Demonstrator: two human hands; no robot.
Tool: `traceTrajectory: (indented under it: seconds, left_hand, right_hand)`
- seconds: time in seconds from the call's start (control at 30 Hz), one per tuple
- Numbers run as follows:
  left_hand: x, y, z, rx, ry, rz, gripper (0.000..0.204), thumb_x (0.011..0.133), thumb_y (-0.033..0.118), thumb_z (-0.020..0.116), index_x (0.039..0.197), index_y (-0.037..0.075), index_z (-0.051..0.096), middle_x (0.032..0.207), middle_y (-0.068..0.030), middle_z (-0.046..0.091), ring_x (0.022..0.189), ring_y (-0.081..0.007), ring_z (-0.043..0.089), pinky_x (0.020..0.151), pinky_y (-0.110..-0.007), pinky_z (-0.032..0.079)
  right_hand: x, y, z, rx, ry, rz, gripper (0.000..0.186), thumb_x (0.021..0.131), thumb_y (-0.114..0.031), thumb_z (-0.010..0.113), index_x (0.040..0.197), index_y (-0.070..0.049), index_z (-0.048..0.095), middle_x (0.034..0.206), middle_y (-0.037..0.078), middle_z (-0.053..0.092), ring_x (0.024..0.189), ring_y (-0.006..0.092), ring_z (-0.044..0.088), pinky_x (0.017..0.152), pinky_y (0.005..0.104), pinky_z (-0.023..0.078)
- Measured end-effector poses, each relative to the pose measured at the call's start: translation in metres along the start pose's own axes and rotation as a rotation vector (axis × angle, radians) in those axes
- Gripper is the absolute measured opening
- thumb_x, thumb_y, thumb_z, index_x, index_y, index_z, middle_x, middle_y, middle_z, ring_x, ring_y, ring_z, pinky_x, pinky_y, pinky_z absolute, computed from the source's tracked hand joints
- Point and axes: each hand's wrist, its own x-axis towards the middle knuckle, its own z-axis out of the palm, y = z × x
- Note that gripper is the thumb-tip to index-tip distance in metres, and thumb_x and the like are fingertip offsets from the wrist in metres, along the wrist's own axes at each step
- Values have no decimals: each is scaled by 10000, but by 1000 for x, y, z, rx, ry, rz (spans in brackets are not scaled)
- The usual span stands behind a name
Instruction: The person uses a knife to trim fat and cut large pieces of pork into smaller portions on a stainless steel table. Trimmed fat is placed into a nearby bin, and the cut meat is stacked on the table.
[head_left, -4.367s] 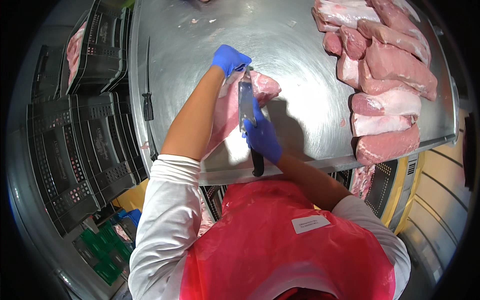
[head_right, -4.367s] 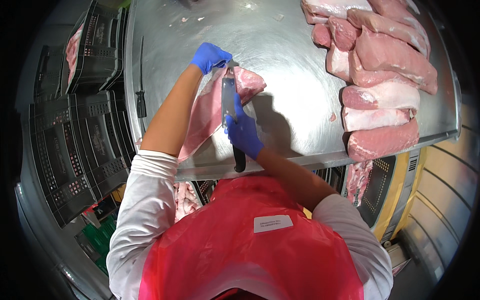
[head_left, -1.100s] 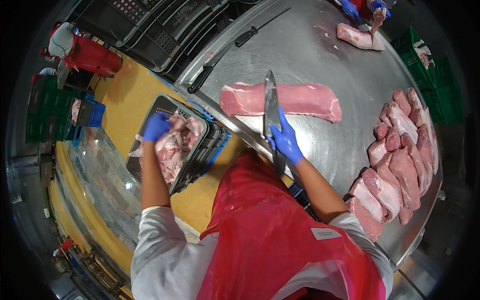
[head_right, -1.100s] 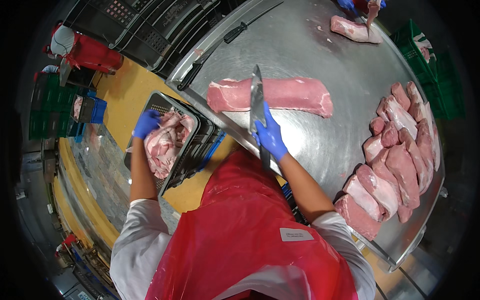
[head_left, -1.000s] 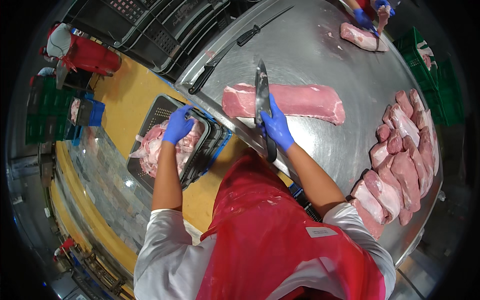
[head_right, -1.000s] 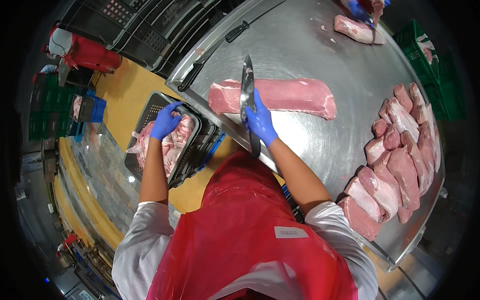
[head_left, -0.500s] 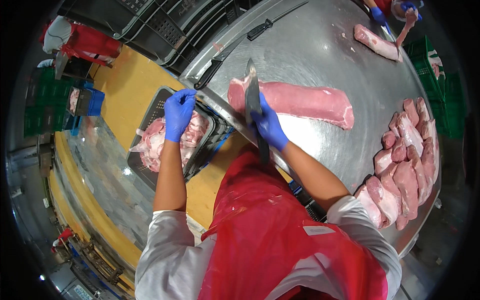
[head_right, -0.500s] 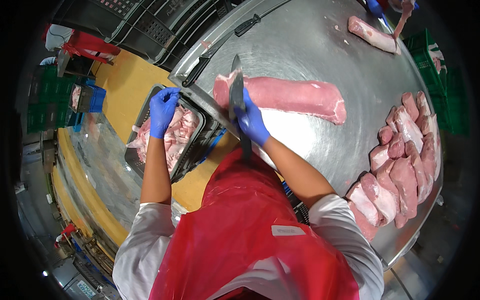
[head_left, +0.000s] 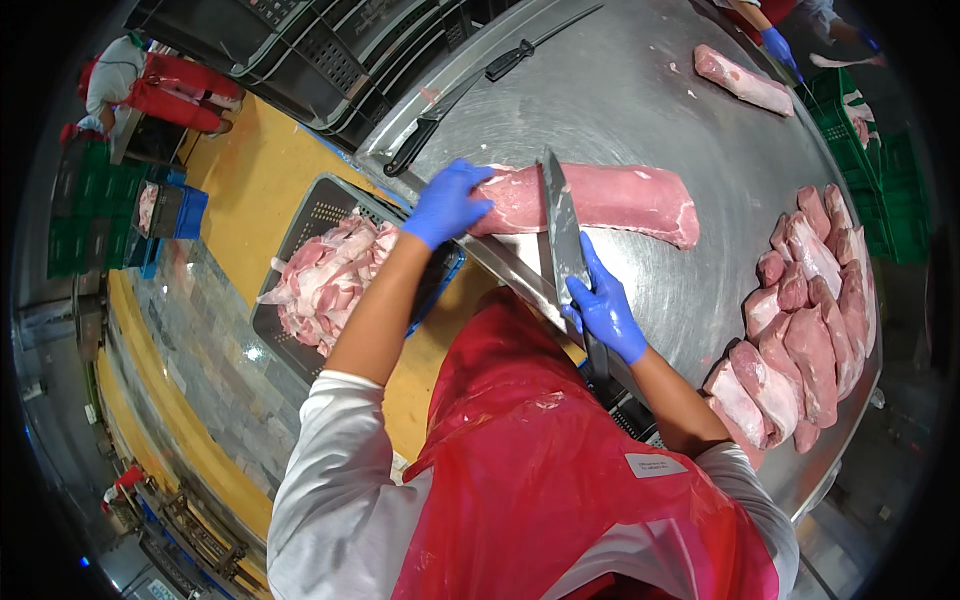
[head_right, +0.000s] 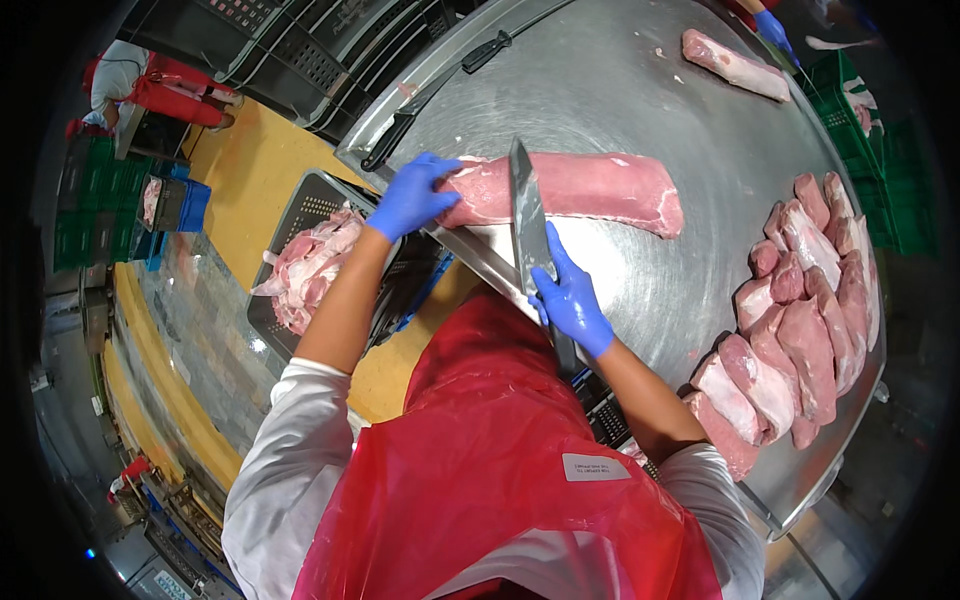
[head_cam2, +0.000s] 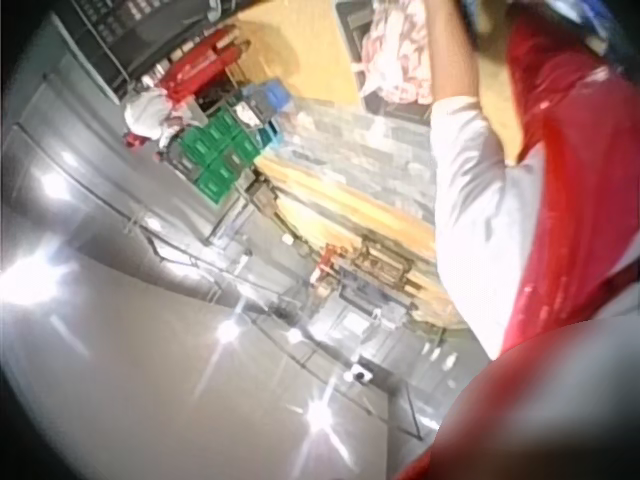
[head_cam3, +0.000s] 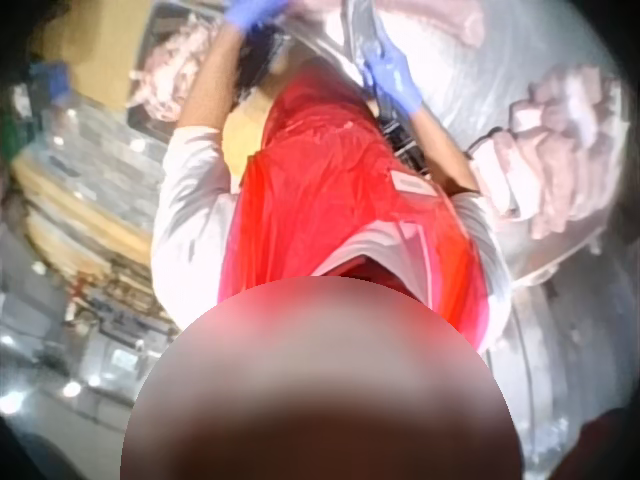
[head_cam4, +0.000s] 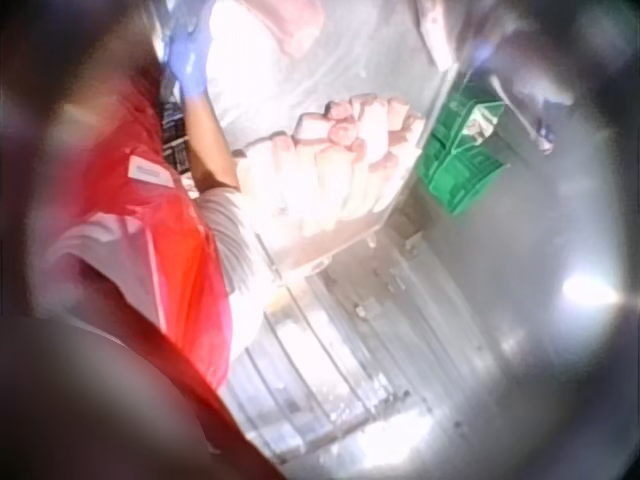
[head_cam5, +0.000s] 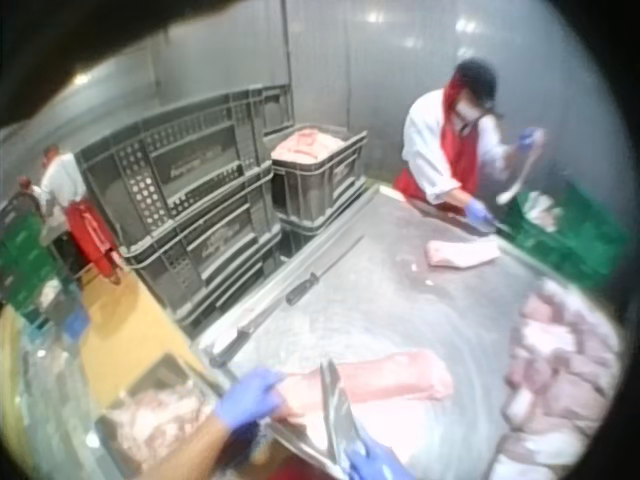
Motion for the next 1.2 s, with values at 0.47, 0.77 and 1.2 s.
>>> traceTrajectory:
  seconds: [0.47, 0.77, 1.2]
  left_hand:
    - [16, -41, 4, -572, 89, -457, 69, 752, 48, 698, 736, -18, 708, 692, -53, 678, 600, -115, 612, 560, -269, 493]
    - [-7, -39, -37, -714, 97, -366, 53, 731, 44, 720, 706, 0, 706, 650, -17, 629, 587, -86, 560, 547, -244, 437]
    - [-38, -133, -87, 381, -99, -82, 185, 863, 128, 592, 969, 32, 709, 892, -213, 681, 918, -388, 662, 857, -465, 521]
  right_hand:
    - [124, -6, 80, 156, -23, -347, 627, 979, -94, 505, 1556, -173, 273, 724, 56, 594, 550, 109, 547, 499, 257, 462]
    - [34, 6, 93, -62, -240, -247, 662, 978, -130, 506, 1571, -167, 212, 735, 90, 612, 573, 155, 599, 534, 324, 519]
    - [46, 38, 10, 247, 73, -106, 707, 1014, -78, 502, 1597, -192, 119, 808, 41, 619, 562, 84, 527, 480, 249, 447]
